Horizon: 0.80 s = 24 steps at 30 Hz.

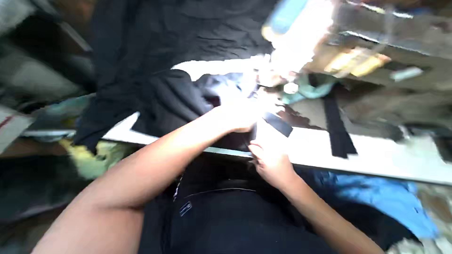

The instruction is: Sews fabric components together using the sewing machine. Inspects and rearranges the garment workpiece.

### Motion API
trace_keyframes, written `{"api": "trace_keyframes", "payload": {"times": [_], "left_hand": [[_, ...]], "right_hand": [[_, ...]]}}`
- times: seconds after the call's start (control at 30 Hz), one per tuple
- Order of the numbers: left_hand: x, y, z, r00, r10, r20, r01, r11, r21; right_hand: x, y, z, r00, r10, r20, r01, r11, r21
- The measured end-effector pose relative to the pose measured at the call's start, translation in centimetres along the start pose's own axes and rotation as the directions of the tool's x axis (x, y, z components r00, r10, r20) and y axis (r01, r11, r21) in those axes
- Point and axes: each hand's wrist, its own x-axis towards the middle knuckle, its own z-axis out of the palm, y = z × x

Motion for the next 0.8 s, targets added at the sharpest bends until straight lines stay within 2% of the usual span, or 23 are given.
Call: {"api": "trace_keyframes", "payload": {"times": [0.07,0.13,0.27,0.33,0.4,0.43,0.5,0.57,0.63,0.7,0.8], "left_hand": [[1.1,-0.1,2.1,0.995,0.014,-0.1,-0.003,0.995,0.104],[1.8,-1.2,3.5,0.98,0.089,-0.176,-0.053,0.979,0.198],[2.5,-2.2,2.1,0.997,-0.052,0.051,0.034,0.95,0.311],[2.4,-2.2,2.2,0.994,-0.067,0.083,0.036,0.945,0.325],[2.0,-2.9,3.0,0.999,-0.045,-0.009,0.046,0.956,0.288],[1.9,-3.2,3.2,0.997,-0.045,-0.058,0.059,0.96,0.275],[2.0,-3.3,3.1,0.994,-0.073,-0.08,0.091,0.962,0.259],[2.4,-3.1,2.6,0.994,-0.078,-0.081,0.094,0.973,0.209],[3.2,-2.4,2.0,0.984,0.009,-0.178,0.007,0.996,0.091],[4.4,-0.9,1.7,0.928,0.173,-0.331,-0.184,0.983,-0.001],[7.2,2.2,1.6,0.85,0.354,-0.39,-0.415,0.906,-0.082]], "right_hand": [[-0.5,-0.2,0.2,0.998,0.055,0.023,-0.055,0.998,0.011],[-0.7,-0.1,0.4,0.998,0.059,-0.028,-0.058,0.998,0.021],[-0.6,0.0,0.6,0.995,0.051,-0.086,-0.048,0.998,0.031],[-0.4,0.0,0.3,0.996,0.064,-0.065,-0.061,0.997,0.053],[-0.1,-0.2,-0.5,0.99,0.128,0.051,-0.132,0.987,0.095],[0.3,-0.3,-1.2,0.972,0.17,0.164,-0.191,0.974,0.12],[1.8,-0.3,-2.8,0.875,0.225,0.428,-0.313,0.938,0.148],[3.0,-0.1,-3.7,0.794,0.218,0.567,-0.364,0.918,0.156],[3.4,0.1,-3.8,0.771,0.202,0.604,-0.368,0.915,0.164],[3.2,-0.1,-4.0,0.776,0.2,0.599,-0.374,0.91,0.18],[3.2,-0.4,-4.4,0.778,0.207,0.594,-0.392,0.898,0.199]]}}
